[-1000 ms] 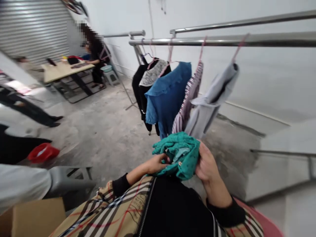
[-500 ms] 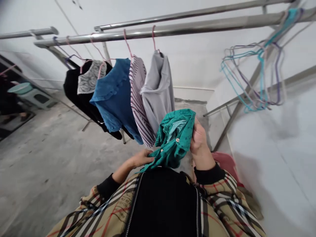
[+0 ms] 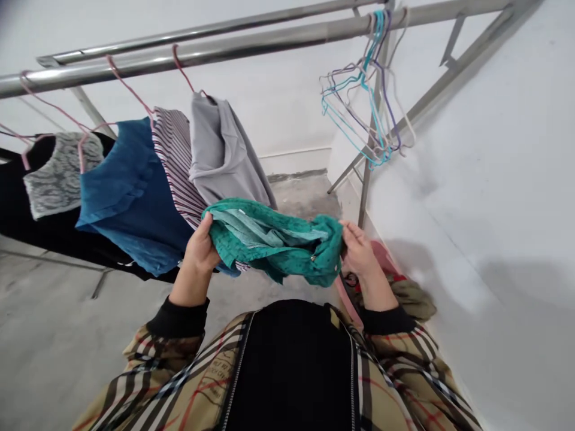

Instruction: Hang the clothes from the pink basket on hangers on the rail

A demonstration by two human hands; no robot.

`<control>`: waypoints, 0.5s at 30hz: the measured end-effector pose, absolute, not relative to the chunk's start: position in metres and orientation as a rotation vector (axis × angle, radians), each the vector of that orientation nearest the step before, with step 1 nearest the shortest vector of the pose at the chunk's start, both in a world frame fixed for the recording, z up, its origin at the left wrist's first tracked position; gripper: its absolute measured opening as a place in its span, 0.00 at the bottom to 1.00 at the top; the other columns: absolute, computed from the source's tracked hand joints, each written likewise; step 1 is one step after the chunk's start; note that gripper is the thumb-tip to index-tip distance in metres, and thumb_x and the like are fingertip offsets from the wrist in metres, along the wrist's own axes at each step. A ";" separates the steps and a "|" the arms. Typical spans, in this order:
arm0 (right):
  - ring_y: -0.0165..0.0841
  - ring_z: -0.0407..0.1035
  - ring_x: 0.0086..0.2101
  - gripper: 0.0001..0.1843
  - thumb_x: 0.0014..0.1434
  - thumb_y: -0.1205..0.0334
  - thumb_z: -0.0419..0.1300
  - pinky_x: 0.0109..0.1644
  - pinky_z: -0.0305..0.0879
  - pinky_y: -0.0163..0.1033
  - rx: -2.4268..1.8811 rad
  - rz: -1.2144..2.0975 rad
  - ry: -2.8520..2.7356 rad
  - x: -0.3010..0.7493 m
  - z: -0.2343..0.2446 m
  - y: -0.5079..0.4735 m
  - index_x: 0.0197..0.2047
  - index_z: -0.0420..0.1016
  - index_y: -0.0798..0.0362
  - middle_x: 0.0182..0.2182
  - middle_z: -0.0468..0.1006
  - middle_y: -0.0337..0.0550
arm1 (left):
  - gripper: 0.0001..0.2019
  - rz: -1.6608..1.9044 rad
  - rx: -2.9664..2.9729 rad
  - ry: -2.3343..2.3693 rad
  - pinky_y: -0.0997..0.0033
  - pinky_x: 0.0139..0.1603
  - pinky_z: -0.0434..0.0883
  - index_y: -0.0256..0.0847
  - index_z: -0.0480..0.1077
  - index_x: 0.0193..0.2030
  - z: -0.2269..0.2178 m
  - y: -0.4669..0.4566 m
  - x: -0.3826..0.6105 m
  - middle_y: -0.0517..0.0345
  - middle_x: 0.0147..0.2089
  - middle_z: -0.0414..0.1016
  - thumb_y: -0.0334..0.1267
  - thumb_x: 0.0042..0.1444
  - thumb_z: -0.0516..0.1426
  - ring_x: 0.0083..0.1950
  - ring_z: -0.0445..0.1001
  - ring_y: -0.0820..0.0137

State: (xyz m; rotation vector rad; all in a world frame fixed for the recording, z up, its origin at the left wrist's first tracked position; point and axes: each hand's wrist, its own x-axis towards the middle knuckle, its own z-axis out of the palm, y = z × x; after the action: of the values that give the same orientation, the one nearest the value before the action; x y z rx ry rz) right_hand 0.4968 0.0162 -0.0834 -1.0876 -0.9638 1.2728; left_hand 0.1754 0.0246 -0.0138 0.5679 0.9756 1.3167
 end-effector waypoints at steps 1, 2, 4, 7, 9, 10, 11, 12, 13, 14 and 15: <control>0.34 0.69 0.30 0.22 0.51 0.38 0.64 0.39 0.68 0.41 -1.120 1.281 -1.073 0.501 -0.091 0.009 0.36 0.74 0.47 0.28 0.75 0.37 | 0.18 1.320 0.596 0.952 0.53 0.59 0.73 0.39 0.73 0.44 -0.011 0.028 0.179 0.51 0.42 0.82 0.52 0.57 0.58 0.56 0.76 0.56; 0.33 0.67 0.29 0.19 0.53 0.40 0.64 0.38 0.67 0.40 -1.149 1.293 -1.217 0.506 -0.098 0.001 0.35 0.75 0.48 0.27 0.74 0.36 | 0.18 1.317 0.624 0.929 0.53 0.59 0.72 0.39 0.74 0.44 -0.008 0.031 0.183 0.52 0.42 0.82 0.53 0.58 0.57 0.57 0.75 0.55; 0.32 0.66 0.28 0.16 0.57 0.46 0.61 0.37 0.65 0.38 -1.203 1.343 -1.561 0.512 -0.112 -0.010 0.31 0.76 0.51 0.26 0.74 0.37 | 0.19 1.286 0.666 0.904 0.51 0.59 0.72 0.39 0.74 0.43 -0.006 0.035 0.190 0.51 0.42 0.81 0.53 0.58 0.55 0.59 0.73 0.54; 0.33 0.67 0.27 0.14 0.57 0.53 0.60 0.37 0.65 0.39 -1.300 1.378 -1.892 0.513 -0.128 -0.019 0.25 0.77 0.53 0.24 0.75 0.40 | 0.20 1.177 0.709 0.897 0.48 0.59 0.72 0.39 0.74 0.42 -0.008 0.038 0.203 0.49 0.43 0.81 0.54 0.57 0.55 0.61 0.71 0.51; 0.36 0.70 0.31 0.12 0.57 0.55 0.60 0.41 0.66 0.42 -1.363 1.309 -1.862 0.506 -0.131 -0.018 0.29 0.79 0.52 0.28 0.78 0.42 | 0.20 1.110 0.731 0.886 0.47 0.59 0.72 0.38 0.74 0.40 -0.012 0.040 0.210 0.48 0.44 0.81 0.55 0.54 0.57 0.62 0.71 0.49; 0.37 0.72 0.33 0.12 0.57 0.55 0.59 0.44 0.67 0.43 -1.371 1.265 -1.798 0.501 -0.130 -0.016 0.33 0.80 0.52 0.32 0.80 0.43 | 0.20 1.090 0.739 0.879 0.47 0.58 0.72 0.38 0.74 0.40 -0.015 0.041 0.212 0.47 0.44 0.81 0.55 0.53 0.57 0.62 0.70 0.48; 0.38 0.72 0.36 0.13 0.59 0.54 0.58 0.45 0.67 0.44 -1.363 1.225 -1.722 0.494 -0.128 -0.014 0.39 0.80 0.52 0.35 0.80 0.44 | 0.20 1.078 0.745 0.875 0.46 0.58 0.72 0.39 0.74 0.40 -0.017 0.042 0.214 0.47 0.44 0.81 0.55 0.52 0.58 0.62 0.70 0.47; 0.38 0.72 0.38 0.15 0.60 0.53 0.58 0.46 0.67 0.44 -1.338 1.195 -1.649 0.487 -0.127 -0.011 0.44 0.78 0.52 0.38 0.80 0.45 | 0.20 1.072 0.752 0.876 0.46 0.58 0.72 0.39 0.74 0.40 -0.019 0.044 0.216 0.48 0.44 0.81 0.55 0.52 0.58 0.62 0.70 0.47; 0.38 0.72 0.39 0.18 0.60 0.52 0.58 0.47 0.67 0.44 -1.308 1.168 -1.587 0.478 -0.125 -0.007 0.49 0.76 0.52 0.40 0.79 0.46 | 0.20 1.069 0.760 0.880 0.46 0.58 0.72 0.39 0.74 0.40 -0.020 0.045 0.217 0.48 0.43 0.81 0.55 0.53 0.58 0.62 0.70 0.47; 0.38 0.72 0.41 0.21 0.59 0.52 0.59 0.47 0.68 0.44 -1.278 1.139 -1.539 0.470 -0.124 -0.003 0.53 0.74 0.51 0.43 0.78 0.47 | 0.21 1.065 0.769 0.886 0.46 0.58 0.72 0.39 0.74 0.41 -0.021 0.046 0.217 0.48 0.43 0.81 0.56 0.53 0.57 0.62 0.70 0.47; 0.38 0.71 0.43 0.24 0.58 0.52 0.60 0.48 0.68 0.44 -1.252 1.110 -1.502 0.462 -0.124 0.001 0.56 0.71 0.51 0.46 0.76 0.48 | 0.21 1.059 0.778 0.893 0.46 0.58 0.72 0.39 0.74 0.42 -0.022 0.047 0.217 0.48 0.42 0.81 0.56 0.54 0.56 0.61 0.71 0.48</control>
State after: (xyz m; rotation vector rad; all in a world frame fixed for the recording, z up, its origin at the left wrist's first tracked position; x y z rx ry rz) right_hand 0.4617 0.0008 -0.1241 -1.2523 -1.5018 1.1105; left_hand 0.2171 0.0469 -0.0222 0.7779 0.8927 1.0585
